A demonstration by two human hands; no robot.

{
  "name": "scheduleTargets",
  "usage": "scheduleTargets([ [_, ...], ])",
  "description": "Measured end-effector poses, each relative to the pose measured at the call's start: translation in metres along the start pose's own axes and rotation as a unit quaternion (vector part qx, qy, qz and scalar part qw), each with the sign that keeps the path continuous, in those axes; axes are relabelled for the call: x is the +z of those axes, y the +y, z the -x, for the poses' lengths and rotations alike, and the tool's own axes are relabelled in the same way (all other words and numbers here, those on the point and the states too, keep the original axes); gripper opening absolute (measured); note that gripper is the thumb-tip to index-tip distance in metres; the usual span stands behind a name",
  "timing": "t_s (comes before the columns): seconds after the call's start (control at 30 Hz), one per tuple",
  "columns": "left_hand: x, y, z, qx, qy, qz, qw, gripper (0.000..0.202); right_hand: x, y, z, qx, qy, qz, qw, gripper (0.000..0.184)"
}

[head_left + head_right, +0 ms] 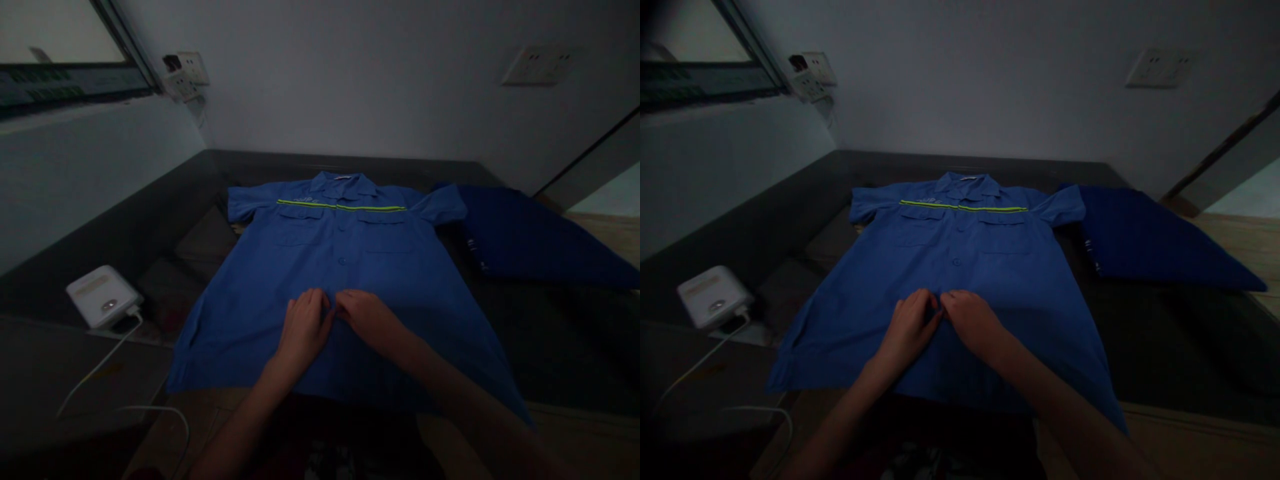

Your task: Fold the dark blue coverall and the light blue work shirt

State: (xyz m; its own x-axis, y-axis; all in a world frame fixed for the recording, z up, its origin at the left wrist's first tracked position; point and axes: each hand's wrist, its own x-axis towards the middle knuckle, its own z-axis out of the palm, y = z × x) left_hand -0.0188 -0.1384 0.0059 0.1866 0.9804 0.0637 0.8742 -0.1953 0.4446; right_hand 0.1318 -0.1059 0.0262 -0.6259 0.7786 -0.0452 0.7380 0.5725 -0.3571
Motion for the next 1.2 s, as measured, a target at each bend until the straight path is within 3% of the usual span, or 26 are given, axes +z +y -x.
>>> scheduleTargets([
  [0.3, 0.003, -0.002, 0.000, -0.007, 0.006, 0.048, 0.999, 0.012, -0.006, -0.003, -0.002, 0.027, -0.020, -0.007, 0.999, 0.013],
  [0.53, -0.004, -0.002, 0.006, -0.013, 0.003, 0.066, 0.998, 0.013, -0.012, 0.003, -0.004, 0.022, -0.001, -0.098, 0.995, 0.013],
  [0.8, -0.012, 0.005, 0.000, -0.013, 0.002, 0.135, 0.991, 0.013, -0.009, 0.018, 0.003, 0.035, 0.085, -0.290, 0.952, 0.014],
  [0.97, -0.013, 0.004, -0.002, -0.037, -0.024, 0.183, 0.982, 0.016, -0.005, 0.025, 0.002, 0.040, 0.081, -0.366, 0.926, 0.011],
  [1.2, -0.008, 0.004, -0.005, -0.047, -0.013, 0.247, 0.968, 0.015, -0.007, 0.024, 0.001, 0.059, 0.089, -0.414, 0.904, 0.016],
])
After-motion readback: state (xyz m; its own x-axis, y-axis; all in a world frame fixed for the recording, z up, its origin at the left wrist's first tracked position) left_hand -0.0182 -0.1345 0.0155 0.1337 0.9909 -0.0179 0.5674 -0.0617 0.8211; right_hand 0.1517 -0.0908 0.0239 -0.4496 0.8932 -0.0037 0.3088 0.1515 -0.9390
